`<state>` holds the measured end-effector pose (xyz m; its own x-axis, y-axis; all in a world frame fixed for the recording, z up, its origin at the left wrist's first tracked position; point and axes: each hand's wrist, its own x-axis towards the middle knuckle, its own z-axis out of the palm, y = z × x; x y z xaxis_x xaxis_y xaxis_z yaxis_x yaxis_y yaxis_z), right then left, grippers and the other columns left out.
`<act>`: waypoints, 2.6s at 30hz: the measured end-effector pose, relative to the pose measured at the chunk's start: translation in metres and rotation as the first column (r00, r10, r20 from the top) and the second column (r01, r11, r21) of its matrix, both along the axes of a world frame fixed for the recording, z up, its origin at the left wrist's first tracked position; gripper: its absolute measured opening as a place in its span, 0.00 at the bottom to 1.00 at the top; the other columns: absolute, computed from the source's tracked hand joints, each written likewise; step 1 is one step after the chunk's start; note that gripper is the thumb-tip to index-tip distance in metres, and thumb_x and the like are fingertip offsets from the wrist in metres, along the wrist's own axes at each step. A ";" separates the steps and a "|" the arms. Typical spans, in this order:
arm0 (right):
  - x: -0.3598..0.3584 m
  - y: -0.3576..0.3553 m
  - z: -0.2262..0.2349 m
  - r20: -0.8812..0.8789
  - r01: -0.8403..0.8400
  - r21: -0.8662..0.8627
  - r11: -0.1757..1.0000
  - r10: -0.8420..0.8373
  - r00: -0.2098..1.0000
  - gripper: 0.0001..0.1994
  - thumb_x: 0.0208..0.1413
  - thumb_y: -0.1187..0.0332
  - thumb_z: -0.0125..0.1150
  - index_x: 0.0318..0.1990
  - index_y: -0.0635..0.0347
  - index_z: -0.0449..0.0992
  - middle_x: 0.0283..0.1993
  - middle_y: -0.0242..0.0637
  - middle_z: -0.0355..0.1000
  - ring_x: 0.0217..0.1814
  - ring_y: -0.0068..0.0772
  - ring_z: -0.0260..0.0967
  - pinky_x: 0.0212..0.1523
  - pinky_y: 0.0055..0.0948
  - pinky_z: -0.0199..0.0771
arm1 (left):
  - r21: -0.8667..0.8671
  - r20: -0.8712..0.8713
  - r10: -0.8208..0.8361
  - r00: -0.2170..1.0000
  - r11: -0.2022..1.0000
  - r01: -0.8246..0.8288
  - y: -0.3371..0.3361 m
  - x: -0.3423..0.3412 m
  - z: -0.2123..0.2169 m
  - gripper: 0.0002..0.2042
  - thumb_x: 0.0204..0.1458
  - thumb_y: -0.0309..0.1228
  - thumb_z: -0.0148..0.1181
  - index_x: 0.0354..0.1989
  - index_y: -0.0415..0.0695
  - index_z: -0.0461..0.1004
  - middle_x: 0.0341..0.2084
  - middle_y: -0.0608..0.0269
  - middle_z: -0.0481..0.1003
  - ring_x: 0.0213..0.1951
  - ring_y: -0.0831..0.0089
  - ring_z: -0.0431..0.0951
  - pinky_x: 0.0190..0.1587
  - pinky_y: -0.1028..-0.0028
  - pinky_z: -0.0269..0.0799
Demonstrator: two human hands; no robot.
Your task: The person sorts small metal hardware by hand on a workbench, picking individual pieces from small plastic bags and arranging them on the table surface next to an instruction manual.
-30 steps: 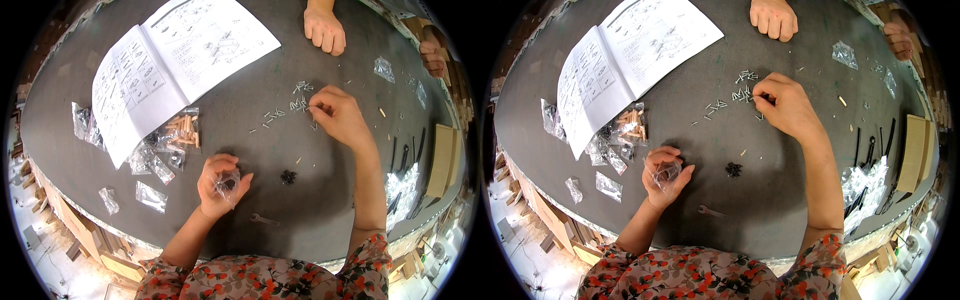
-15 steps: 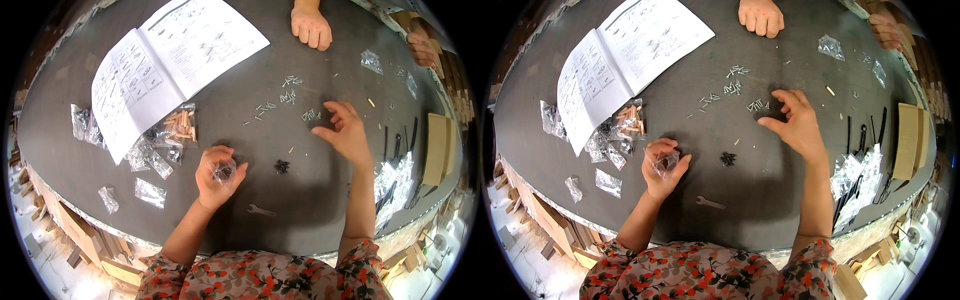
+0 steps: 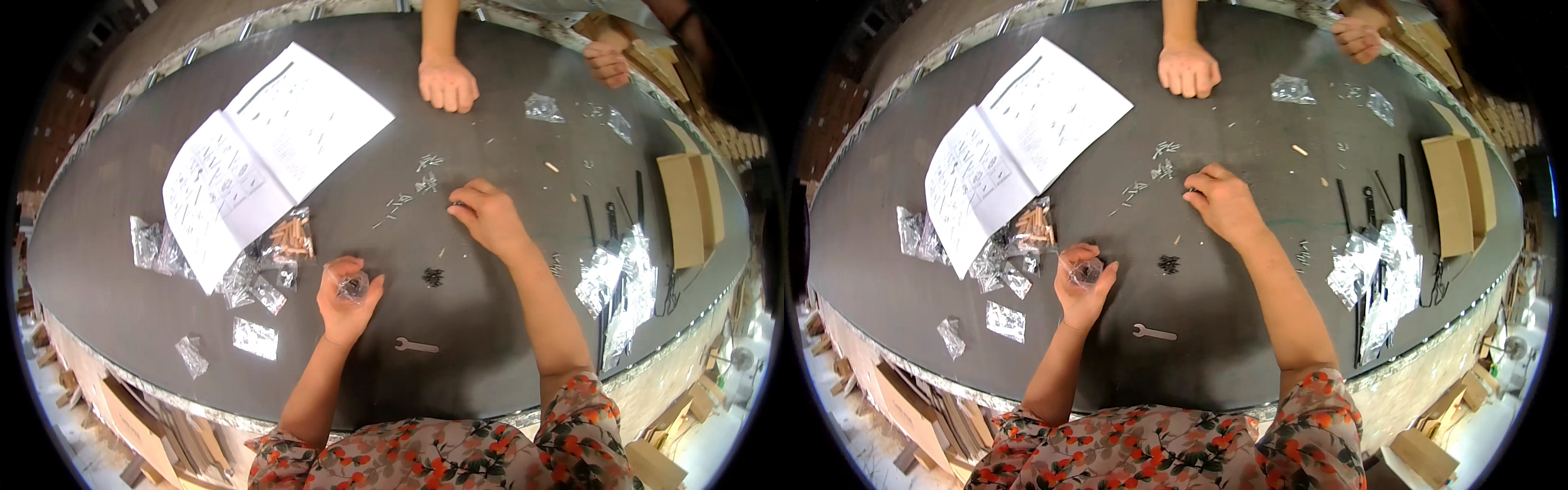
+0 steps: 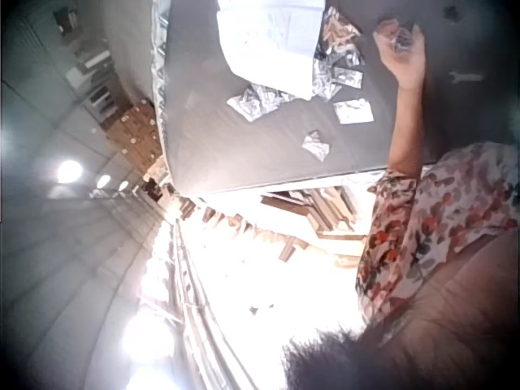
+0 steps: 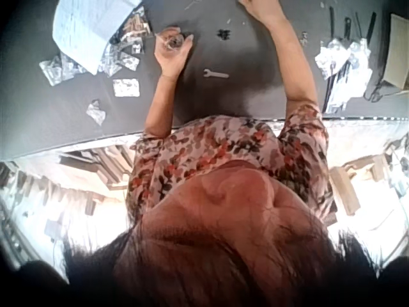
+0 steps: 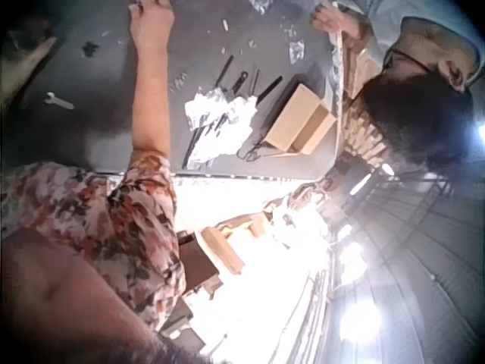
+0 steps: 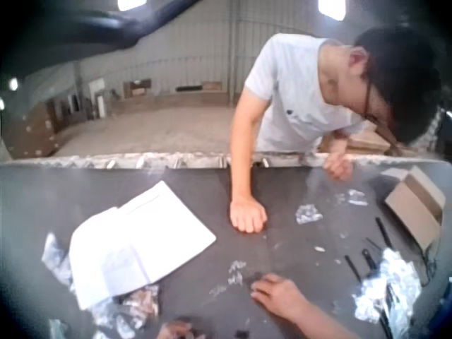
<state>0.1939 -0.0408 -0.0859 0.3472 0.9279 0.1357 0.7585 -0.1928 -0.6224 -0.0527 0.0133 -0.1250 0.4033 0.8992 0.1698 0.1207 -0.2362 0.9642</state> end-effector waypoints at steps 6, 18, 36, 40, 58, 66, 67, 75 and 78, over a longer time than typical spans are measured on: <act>0.004 -0.005 0.004 0.034 0.046 -0.061 0.997 -0.044 0.998 0.05 0.41 0.73 0.59 0.29 0.58 0.74 0.31 0.39 0.69 0.31 0.41 0.68 0.34 0.35 0.70 | -0.038 -0.041 -0.012 0.999 0.999 0.010 0.000 0.002 0.001 0.17 0.35 0.20 0.66 0.32 0.41 0.64 0.36 0.61 0.69 0.30 0.79 0.68 0.34 0.80 0.65; 0.007 0.004 0.005 0.110 0.020 -0.155 0.988 -0.003 0.994 0.06 0.32 0.73 0.59 0.22 0.60 0.70 0.25 0.43 0.68 0.32 0.43 0.68 0.34 0.38 0.69 | -0.111 0.000 0.009 1.000 0.994 -0.009 -0.001 0.003 0.007 0.16 0.36 0.20 0.65 0.33 0.40 0.65 0.35 0.61 0.69 0.32 0.77 0.68 0.35 0.79 0.66; 0.017 0.007 0.007 -0.004 0.006 -0.274 0.962 -0.007 1.000 0.07 0.32 0.72 0.58 0.24 0.60 0.72 0.29 0.44 0.71 0.32 0.46 0.69 0.34 0.36 0.69 | -0.216 0.000 0.025 1.000 0.976 -0.025 -0.001 0.006 0.010 0.16 0.35 0.19 0.65 0.33 0.40 0.66 0.35 0.61 0.69 0.34 0.77 0.69 0.35 0.79 0.66; 0.016 -0.003 0.031 -0.477 0.122 -0.401 0.908 -0.321 0.818 0.05 0.37 0.75 0.58 0.25 0.62 0.72 0.24 0.36 0.70 0.23 0.27 0.69 0.25 0.24 0.69 | -0.103 0.007 0.045 0.999 0.994 -0.044 0.000 0.007 0.005 0.15 0.36 0.20 0.65 0.32 0.40 0.67 0.30 0.66 0.69 0.27 0.82 0.67 0.31 0.81 0.65; -0.019 -0.059 0.023 -0.905 0.427 -0.256 0.867 -0.370 0.209 0.06 0.48 0.71 0.55 0.32 0.64 0.71 0.24 0.31 0.63 0.22 0.21 0.57 0.19 0.19 0.57 | -0.113 0.000 0.006 1.000 0.994 -0.006 0.000 0.003 -0.002 0.16 0.35 0.19 0.65 0.32 0.40 0.65 0.36 0.62 0.69 0.29 0.81 0.67 0.33 0.80 0.66; -0.003 -0.039 0.009 -0.189 0.465 -0.275 0.841 -0.522 0.832 0.09 0.46 0.67 0.60 0.29 0.65 0.74 0.20 0.33 0.67 0.23 0.23 0.63 0.27 0.24 0.64 | -0.114 0.030 0.024 0.999 0.993 -0.021 0.001 0.005 -0.001 0.15 0.35 0.22 0.66 0.31 0.40 0.67 0.32 0.63 0.71 0.30 0.78 0.69 0.34 0.78 0.67; -0.001 -0.036 0.007 -0.133 0.451 -0.293 0.843 -0.503 0.854 0.09 0.46 0.67 0.59 0.29 0.65 0.73 0.20 0.35 0.67 0.23 0.23 0.63 0.27 0.25 0.64 | -0.117 0.035 0.025 0.999 0.993 -0.021 0.001 0.006 -0.001 0.15 0.35 0.22 0.66 0.31 0.40 0.67 0.32 0.63 0.70 0.30 0.78 0.69 0.34 0.78 0.67; 0.000 -0.046 0.025 -0.970 0.408 -0.236 0.882 -0.241 -0.041 0.08 0.48 0.68 0.56 0.28 0.65 0.72 0.17 0.28 0.61 0.19 0.23 0.56 0.19 0.22 0.56 | -0.120 -0.007 0.040 0.999 0.992 -0.040 0.001 0.004 0.003 0.15 0.35 0.23 0.66 0.31 0.40 0.67 0.31 0.63 0.70 0.28 0.78 0.69 0.33 0.78 0.67; 0.003 -0.046 0.022 -0.978 0.370 -0.122 0.921 -0.048 -0.204 0.09 0.47 0.68 0.59 0.31 0.66 0.73 0.17 0.24 0.57 0.18 0.19 0.51 0.18 0.18 0.50 | -0.101 -0.006 0.031 1.000 0.994 -0.031 0.002 0.004 0.000 0.14 0.35 0.23 0.66 0.30 0.40 0.67 0.30 0.64 0.70 0.28 0.78 0.69 0.33 0.78 0.67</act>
